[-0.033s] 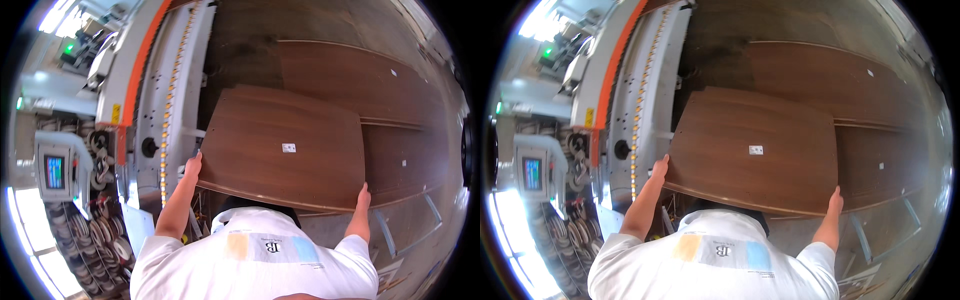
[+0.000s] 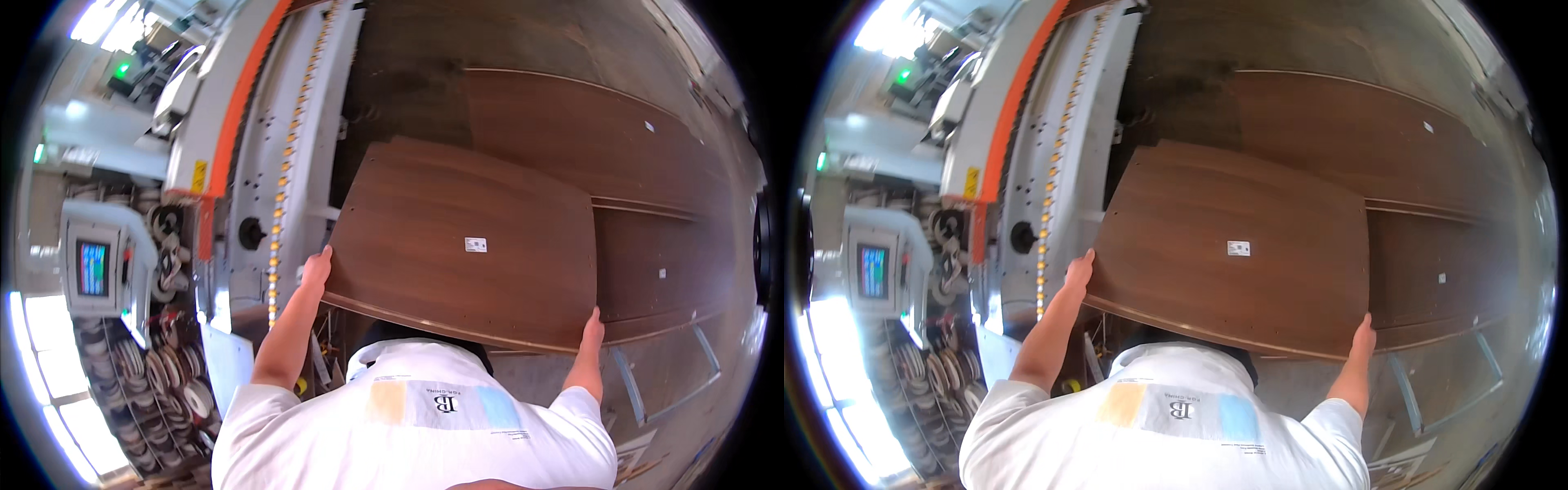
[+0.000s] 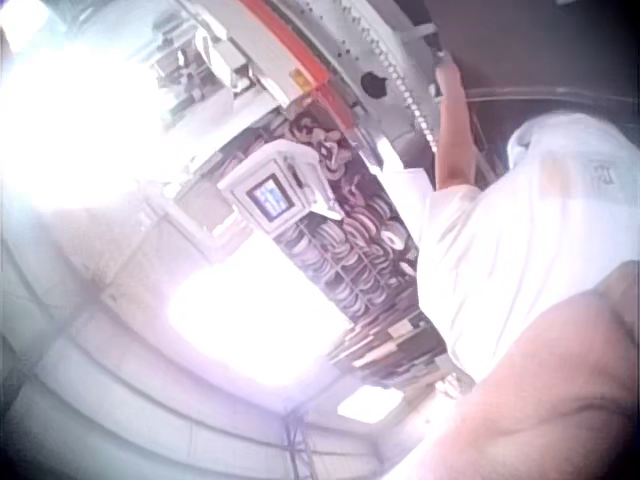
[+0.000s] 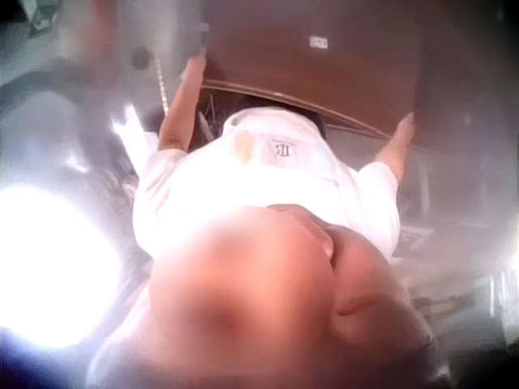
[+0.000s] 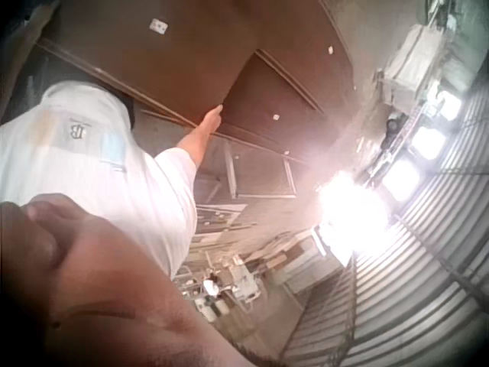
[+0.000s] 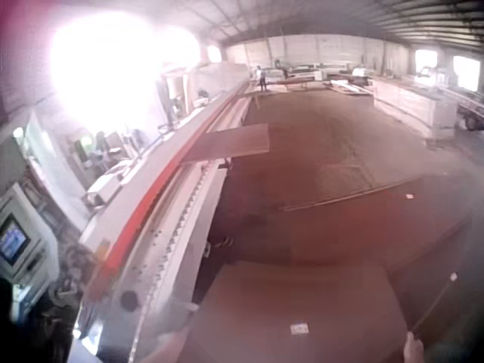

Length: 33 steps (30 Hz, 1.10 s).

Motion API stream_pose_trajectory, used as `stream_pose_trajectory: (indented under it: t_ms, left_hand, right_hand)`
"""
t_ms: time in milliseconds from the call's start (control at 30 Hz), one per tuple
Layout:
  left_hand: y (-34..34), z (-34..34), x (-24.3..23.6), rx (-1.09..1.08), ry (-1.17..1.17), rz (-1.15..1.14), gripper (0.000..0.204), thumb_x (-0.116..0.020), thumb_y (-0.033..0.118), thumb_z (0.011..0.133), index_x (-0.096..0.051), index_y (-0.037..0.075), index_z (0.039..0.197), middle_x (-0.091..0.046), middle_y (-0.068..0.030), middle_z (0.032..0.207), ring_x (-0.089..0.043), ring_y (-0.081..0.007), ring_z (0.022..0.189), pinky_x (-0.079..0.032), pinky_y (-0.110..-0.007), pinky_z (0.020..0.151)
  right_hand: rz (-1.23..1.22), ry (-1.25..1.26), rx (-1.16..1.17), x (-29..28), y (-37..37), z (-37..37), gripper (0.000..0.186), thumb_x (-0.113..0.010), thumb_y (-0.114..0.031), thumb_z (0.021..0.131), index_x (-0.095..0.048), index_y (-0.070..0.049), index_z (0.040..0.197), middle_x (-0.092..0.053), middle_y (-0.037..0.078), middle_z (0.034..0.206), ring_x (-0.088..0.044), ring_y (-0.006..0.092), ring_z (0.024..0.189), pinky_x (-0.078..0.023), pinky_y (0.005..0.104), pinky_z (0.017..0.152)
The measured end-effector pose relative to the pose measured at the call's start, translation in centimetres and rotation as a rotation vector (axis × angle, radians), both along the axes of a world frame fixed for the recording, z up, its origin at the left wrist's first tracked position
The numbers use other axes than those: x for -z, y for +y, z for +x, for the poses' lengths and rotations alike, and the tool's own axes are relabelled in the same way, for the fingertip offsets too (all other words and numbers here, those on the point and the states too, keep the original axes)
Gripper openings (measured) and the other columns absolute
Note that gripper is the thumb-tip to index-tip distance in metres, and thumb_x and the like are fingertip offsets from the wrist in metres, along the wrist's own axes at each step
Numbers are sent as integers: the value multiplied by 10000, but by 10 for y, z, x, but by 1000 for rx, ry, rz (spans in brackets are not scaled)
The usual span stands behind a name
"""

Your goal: The person picks up wooden panels one at a time from a stack and feeds them into an edge-banding machine.

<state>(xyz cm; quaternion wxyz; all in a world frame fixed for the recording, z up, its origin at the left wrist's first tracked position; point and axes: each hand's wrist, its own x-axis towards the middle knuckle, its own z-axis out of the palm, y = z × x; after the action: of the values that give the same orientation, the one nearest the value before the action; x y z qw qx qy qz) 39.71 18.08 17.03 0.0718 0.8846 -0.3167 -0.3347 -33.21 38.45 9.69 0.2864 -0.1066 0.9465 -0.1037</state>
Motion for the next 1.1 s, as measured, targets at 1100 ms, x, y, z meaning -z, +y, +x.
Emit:
stream_pose_trajectory:
  t_ms: [1100]
  left_hand:
    - [357,287,-35,337,-480,-576,534,-611,348,927,-535,104,1396,-464,-107,1495,-387,-309,1412,-272,-507,1170]
  right_hand:
    - [-549,-472,-170,-81,137,437,562,-575,-417,964,-642,95,1186,-673,155,1178,-647,260,1033,-498,373,890]
